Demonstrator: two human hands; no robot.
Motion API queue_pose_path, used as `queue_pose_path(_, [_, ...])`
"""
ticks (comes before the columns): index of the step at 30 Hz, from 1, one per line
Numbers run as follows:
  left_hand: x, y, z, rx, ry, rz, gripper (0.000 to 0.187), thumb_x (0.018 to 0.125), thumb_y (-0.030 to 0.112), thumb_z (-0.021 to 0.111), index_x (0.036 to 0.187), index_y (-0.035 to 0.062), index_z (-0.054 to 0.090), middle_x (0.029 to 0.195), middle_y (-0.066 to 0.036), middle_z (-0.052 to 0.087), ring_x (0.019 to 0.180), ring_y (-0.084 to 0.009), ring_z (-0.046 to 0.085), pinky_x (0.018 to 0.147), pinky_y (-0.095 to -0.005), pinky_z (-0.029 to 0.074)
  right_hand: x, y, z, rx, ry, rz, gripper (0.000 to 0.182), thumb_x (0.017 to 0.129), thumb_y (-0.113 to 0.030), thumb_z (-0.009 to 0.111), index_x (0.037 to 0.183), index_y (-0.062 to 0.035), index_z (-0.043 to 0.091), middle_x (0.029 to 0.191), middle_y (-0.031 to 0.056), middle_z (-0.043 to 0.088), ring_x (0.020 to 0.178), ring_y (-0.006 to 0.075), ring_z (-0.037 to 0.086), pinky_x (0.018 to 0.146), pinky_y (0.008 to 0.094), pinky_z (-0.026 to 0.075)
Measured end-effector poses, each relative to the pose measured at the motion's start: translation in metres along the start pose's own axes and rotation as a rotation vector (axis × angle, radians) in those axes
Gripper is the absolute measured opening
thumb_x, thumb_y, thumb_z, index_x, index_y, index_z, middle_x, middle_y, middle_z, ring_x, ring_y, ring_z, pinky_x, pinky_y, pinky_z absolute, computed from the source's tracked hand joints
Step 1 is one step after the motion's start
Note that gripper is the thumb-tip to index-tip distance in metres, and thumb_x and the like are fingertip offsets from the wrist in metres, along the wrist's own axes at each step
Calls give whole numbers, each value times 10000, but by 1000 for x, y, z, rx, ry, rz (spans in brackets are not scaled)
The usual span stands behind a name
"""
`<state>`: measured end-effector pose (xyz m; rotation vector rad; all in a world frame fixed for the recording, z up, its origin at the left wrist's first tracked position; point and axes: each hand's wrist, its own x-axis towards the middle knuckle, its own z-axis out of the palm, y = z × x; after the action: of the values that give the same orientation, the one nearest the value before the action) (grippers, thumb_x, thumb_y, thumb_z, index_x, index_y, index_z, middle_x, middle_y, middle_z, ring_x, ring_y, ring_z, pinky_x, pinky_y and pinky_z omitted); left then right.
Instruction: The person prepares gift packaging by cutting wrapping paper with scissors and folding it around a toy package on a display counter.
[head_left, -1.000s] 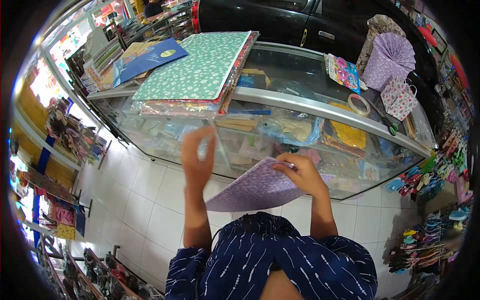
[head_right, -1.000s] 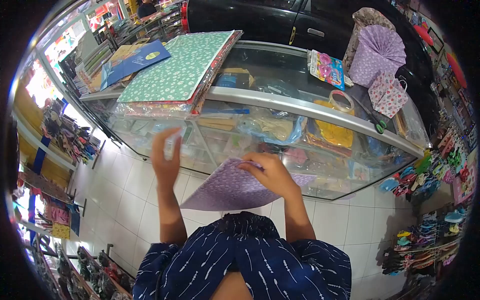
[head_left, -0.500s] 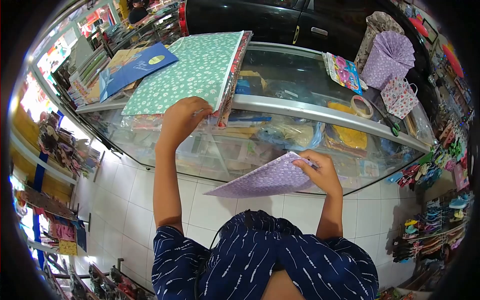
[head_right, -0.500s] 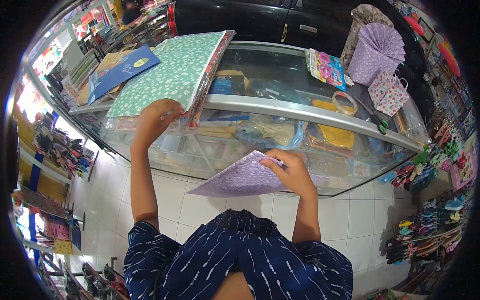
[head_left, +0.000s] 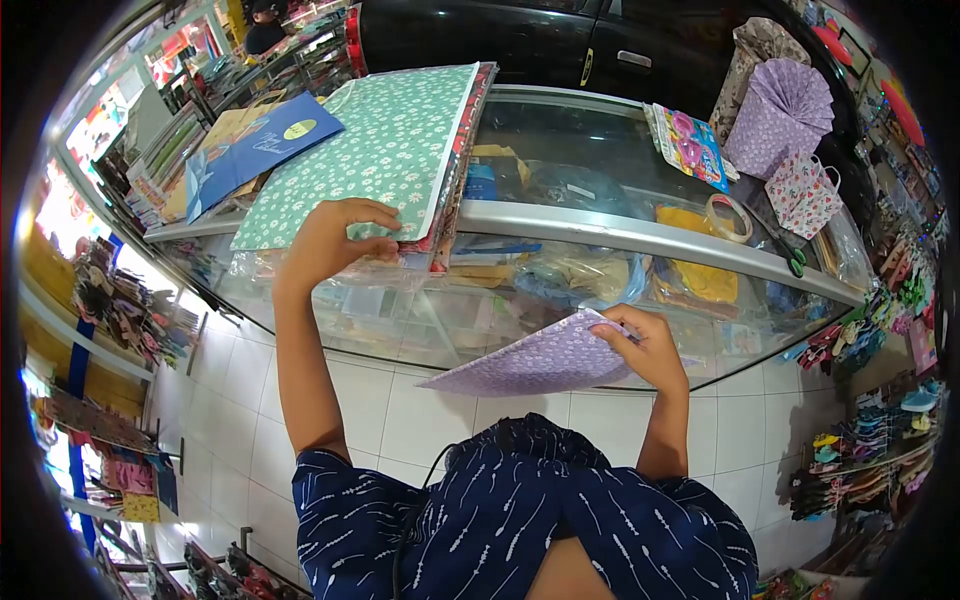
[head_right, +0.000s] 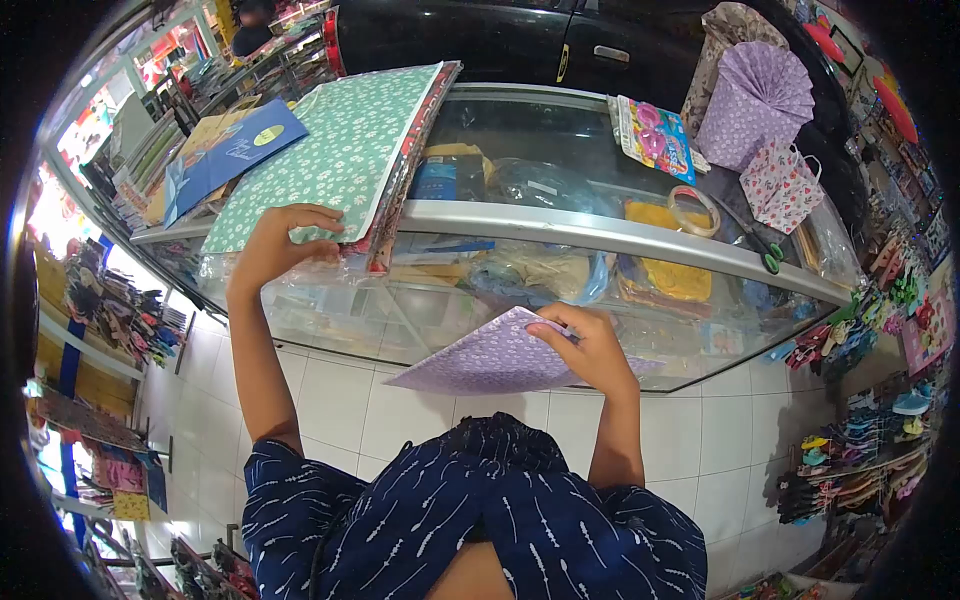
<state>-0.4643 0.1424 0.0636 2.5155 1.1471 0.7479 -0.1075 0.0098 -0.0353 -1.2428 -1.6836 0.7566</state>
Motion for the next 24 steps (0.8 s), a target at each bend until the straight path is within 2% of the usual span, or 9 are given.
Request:
queue_pose_path(2, [4,-8,-4,-45,-12,-26,218,714,131,746,910,49,701,893,-64,696,748,-170,634,727,-276,483,2,1,2,-2,-6,4,139,816,-135,674,856,-4,649,726,51,638,642,99,557,582,240,431])
queue_pose_path(6, [10,-24,-6,-262,128,-174,185,784,112,709,898,-30,673,754,-46,673,646,-57,576,586,-212,454,7,5,4,-21,-11,-47,138,819,-138,672,860,-8,650,728,40,637,651,88,555,568,239,429])
queue_pose_path(9, [10,-18,-4,-269,282,-164,167,769,107,724,864,-22,675,724,-36,660,631,-47,569,570,-190,440,10,4,4,-9,-11,-42,138,819,-138,673,861,-9,648,731,34,638,656,83,553,567,236,428])
queue_pose_path(12, [13,-15,-5,-222,310,-155,150,746,95,746,825,-11,674,712,-32,658,608,-43,567,560,-187,438,13,1,2,-9,-21,-5,137,818,-135,673,859,-7,647,733,34,638,661,83,553,578,232,429])
queue_pose_path(16, [17,-19,-8,-339,351,-243,157,722,88,766,812,-1,672,704,-21,656,585,-40,563,551,-180,431,21,1,2,-5,-34,-1,134,818,-130,674,857,-5,646,740,33,640,668,86,554,593,232,431])
queue_pose_path(21, [17,-35,-8,-535,344,-242,175,715,74,770,837,1,667,704,-10,652,571,-37,555,542,-174,420,26,8,8,-2,-56,-19,131,818,-123,672,858,-1,644,748,39,641,673,94,560,602,233,434])
queue_pose_path(24, [17,-54,-4,-583,258,-195,236,696,66,784,884,-3,658,737,-10,656,600,-36,555,554,-165,414,29,7,11,1,-66,-18,130,820,-120,669,858,2,644,755,44,643,679,99,565,608,236,435])
